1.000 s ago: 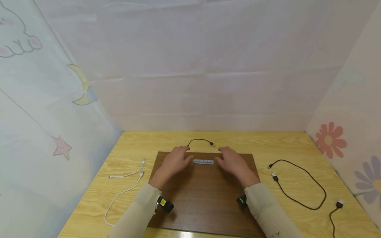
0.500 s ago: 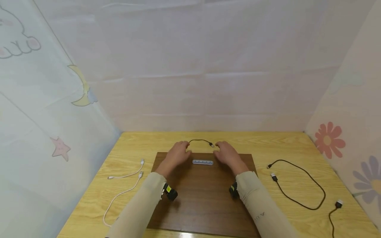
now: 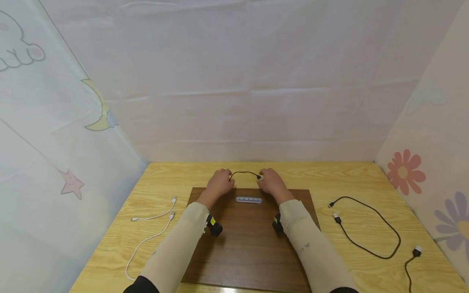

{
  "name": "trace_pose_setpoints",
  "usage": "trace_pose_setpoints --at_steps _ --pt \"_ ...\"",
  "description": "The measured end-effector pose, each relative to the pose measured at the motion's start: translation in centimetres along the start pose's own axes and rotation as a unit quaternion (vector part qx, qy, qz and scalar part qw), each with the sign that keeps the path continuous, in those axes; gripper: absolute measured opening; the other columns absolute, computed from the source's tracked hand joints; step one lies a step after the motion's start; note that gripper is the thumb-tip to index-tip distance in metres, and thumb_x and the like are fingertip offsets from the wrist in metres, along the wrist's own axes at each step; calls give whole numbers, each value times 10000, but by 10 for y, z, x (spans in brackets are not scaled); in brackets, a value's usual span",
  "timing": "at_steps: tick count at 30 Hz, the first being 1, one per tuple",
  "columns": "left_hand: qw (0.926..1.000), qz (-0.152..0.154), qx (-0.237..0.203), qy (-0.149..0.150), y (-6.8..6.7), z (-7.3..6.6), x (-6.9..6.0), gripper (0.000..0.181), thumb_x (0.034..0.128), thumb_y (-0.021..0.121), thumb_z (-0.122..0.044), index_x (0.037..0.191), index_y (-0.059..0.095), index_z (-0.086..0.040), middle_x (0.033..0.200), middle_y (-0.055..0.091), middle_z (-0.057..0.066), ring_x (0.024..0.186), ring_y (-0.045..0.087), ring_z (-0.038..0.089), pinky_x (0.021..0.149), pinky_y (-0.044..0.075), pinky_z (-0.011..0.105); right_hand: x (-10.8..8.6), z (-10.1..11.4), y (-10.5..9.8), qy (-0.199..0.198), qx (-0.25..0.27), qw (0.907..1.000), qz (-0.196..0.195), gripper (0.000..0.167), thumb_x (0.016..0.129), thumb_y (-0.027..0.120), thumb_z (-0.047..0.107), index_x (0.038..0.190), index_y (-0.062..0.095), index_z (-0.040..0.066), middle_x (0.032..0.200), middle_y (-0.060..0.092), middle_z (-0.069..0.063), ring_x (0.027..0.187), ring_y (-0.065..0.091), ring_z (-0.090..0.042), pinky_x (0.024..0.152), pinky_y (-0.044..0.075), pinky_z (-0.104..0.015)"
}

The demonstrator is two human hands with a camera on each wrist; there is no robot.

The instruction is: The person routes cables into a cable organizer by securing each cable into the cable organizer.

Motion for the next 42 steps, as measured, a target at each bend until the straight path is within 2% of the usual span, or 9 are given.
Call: trace_pose_setpoints --at_steps 6,13,17,25,30,34,36,39,42 --pt "9995 173 -54 -256 5 -4 5 332 1034 551 -242 1280 619 -30 1260 605 137 1161 554 312 896 534 441 8 -3 10 194 180 9996 -59 448 998 558 109 1388 502 -104 1374 503 -319 1256 499 -464 1024 451 -556" --pt "9983 300 93 -495 12 -9 5 354 1025 572 -238 1294 607 -11 1266 593 151 1213 529 314 946 526 427 12 -6 19 357 -1 9993 -137 452 975 569 108 1374 523 -98 1382 479 -333 1269 467 -493 1025 437 -564" --pt "9980 279 267 -496 14 -9 5 308 1025 575 -208 1259 629 -15 1230 602 149 1182 541 310 931 532 419 14 -4 22 353 -129 9991 -187 414 975 568 111 1335 564 -93 1343 507 -322 1252 473 -499 1024 439 -568" --pt "9958 181 840 -313 21 -7 8 212 1014 594 -129 1185 681 -38 1148 640 143 1082 602 298 894 554 394 24 -5 32 406 -328 9984 -200 296 996 598 121 1230 629 -57 1233 565 -251 1161 546 -423 998 471 -523" --pt "9977 15 636 -246 19 -7 5 186 1005 587 -117 1121 700 -26 1125 635 154 1043 616 310 885 551 395 20 -3 26 475 -26 9986 -210 253 995 536 76 1207 581 -54 1212 591 -246 1043 590 -368 906 506 -492" --pt "9995 -254 188 -42 10 -6 2 165 994 575 -88 1068 696 -4 1082 593 151 853 614 261 742 551 357 17 3 9 351 373 9978 -423 231 1020 512 105 1204 551 -28 1179 607 -238 907 570 -310 786 500 -447" --pt "9995 -313 -12 80 6 -4 -1 165 987 573 -76 1088 685 -8 1076 574 136 792 586 224 700 533 337 17 5 1 209 575 9962 -614 224 1032 523 131 1199 565 -13 1184 614 -231 911 571 -313 775 490 -441" --pt "9989 -345 -242 229 0 0 -7 191 972 580 -69 1133 676 -28 1087 586 114 832 590 203 737 531 322 18 7 -11 30 882 9922 -885 231 1036 537 165 1199 592 10 1207 622 -218 965 590 -334 794 496 -455" --pt "9978 -450 -292 393 -5 2 -16 205 977 585 -79 1150 690 -42 1087 642 98 931 636 219 808 551 323 19 8 -21 64 1406 9847 -1029 263 1030 571 219 1213 613 35 1220 631 -199 1030 618 -349 840 526 -466"
Point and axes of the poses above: each hand's wrist, its own x-axis towards the middle knuckle, its own y-axis out of the palm, z = x × y, the point moved 3 cm from there along x, towards the middle knuckle
